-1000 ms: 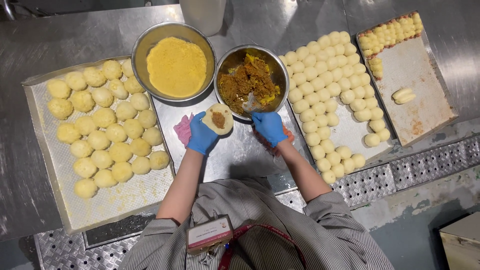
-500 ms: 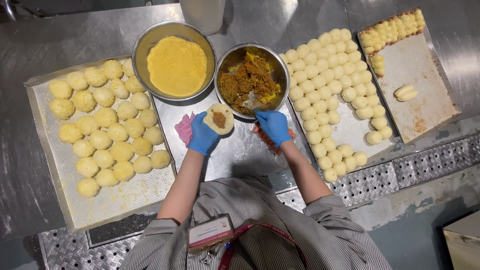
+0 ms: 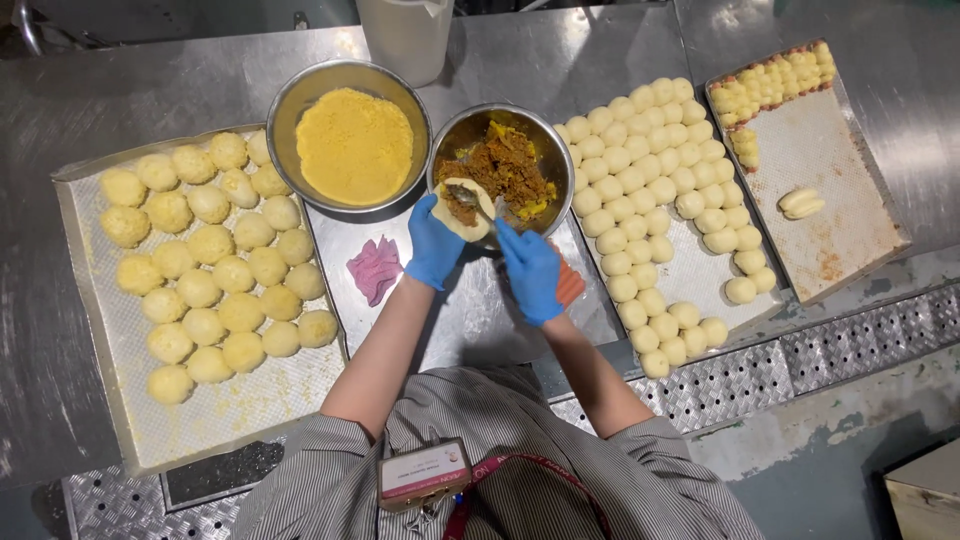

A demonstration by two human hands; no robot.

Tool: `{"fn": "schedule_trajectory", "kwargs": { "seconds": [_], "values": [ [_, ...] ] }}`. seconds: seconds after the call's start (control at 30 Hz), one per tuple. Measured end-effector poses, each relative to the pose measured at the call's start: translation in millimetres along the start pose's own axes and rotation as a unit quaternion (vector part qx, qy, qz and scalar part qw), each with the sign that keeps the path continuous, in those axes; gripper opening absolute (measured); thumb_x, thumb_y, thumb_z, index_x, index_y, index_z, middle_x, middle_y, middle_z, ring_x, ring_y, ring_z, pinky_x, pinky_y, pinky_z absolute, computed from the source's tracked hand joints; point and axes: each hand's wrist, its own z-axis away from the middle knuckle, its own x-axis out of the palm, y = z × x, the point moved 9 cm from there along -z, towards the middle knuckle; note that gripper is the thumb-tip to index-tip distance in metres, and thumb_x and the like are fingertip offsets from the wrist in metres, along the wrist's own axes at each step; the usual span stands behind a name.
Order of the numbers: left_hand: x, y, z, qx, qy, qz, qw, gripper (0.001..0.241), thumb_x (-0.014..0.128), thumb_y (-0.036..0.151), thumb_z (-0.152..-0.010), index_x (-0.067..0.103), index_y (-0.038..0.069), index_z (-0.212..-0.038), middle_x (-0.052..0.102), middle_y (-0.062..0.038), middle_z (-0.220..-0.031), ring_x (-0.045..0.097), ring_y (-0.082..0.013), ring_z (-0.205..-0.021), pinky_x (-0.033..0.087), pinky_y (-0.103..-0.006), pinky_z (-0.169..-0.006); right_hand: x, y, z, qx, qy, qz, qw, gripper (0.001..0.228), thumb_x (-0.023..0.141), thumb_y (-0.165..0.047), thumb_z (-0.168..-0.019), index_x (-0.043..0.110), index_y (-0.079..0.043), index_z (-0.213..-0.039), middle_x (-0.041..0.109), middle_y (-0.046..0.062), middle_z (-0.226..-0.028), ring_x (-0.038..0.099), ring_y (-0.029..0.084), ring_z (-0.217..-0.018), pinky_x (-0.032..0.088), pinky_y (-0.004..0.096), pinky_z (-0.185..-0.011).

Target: Filling dough balls with a savory mixture and coating them in yellow powder in a commercial bakery kitchen.

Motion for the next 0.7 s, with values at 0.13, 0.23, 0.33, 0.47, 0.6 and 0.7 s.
{"fn": "schedule_trajectory", "kwargs": {
  "seconds": [0.13,0.23,0.33,0.47,0.6,0.7],
  "values": [
    [20.0,7.5,-8.4,0.034,-0.005,-0.006,0.999,0.056,0.048,0.032,-0.097,0.05,0.003,-0.144,0.057,-0.015,-0.141,0.055,-0.034,-0.132,0.041,-0.0504,-0.117,5.5,-50.8,22.9,-0.32,0.074,0.255,0.909,0.034,0.073,-0.012,-0.093,0.078,-0.014,-0.126,0.05,0.01,-0.068,0.054,0.023,-0.061,0.044,0.038,-0.058],
    [18.3,12.8,-11.8,0.049,-0.01,-0.024,0.998,0.056,0.047,0.033,-0.098,0.05,0.003,-0.145,0.057,-0.014,-0.142,0.055,-0.0332,-0.133,0.041,-0.0495,-0.117,-9.3,-46.7,10.7,-0.263,0.073,0.147,0.951,0.032,0.072,-0.012,-0.097,0.074,-0.018,-0.128,0.05,0.007,-0.07,0.053,0.022,-0.061,0.044,0.038,-0.059],
    [21.2,13.8,-13.0,0.053,-0.028,-0.041,0.997,0.057,0.046,0.034,-0.1,0.05,0.003,-0.147,0.058,-0.014,-0.143,0.055,-0.0321,-0.134,0.041,-0.0479,-0.118,-15.5,-56.4,5.9,-0.28,0.082,0.151,0.945,0.033,0.073,-0.013,-0.098,0.073,-0.019,-0.13,0.048,0.007,-0.07,0.051,0.023,-0.061,0.043,0.04,-0.059],
    [44.0,20.1,-0.1,0.034,-0.024,-0.043,0.998,0.057,0.044,0.036,-0.1,0.051,0.004,-0.146,0.06,-0.014,-0.141,0.057,-0.0319,-0.131,0.042,-0.0482,-0.116,-4.3,-78.1,21.1,-0.38,0.043,0.263,0.886,0.041,0.071,-0.013,-0.093,0.073,-0.015,-0.134,0.045,0.009,-0.07,0.051,0.026,-0.064,0.043,0.041,-0.06],
    [35.2,21.6,1.1,0.03,-0.029,-0.043,0.998,0.055,0.045,0.035,-0.1,0.051,0.005,-0.146,0.061,-0.014,-0.139,0.058,-0.0317,-0.13,0.044,-0.0486,-0.114,-10.4,-72.7,16.5,-0.373,0.038,0.26,0.89,0.035,0.073,-0.014,-0.092,0.077,-0.016,-0.126,0.048,0.011,-0.067,0.051,0.027,-0.061,0.042,0.042,-0.057],
    [36.4,24.6,13.4,0.024,-0.034,-0.069,0.997,0.053,0.052,0.026,-0.098,0.05,0.006,-0.147,0.06,-0.014,-0.139,0.06,-0.0306,-0.128,0.047,-0.0467,-0.112,-42.2,-41.4,-14.9,-0.21,0.055,0.059,0.974,0.024,0.07,-0.016,-0.098,0.075,-0.014,-0.121,0.064,0.007,-0.079,0.062,0.023,-0.067,0.051,0.037,-0.063]
  ]
}}
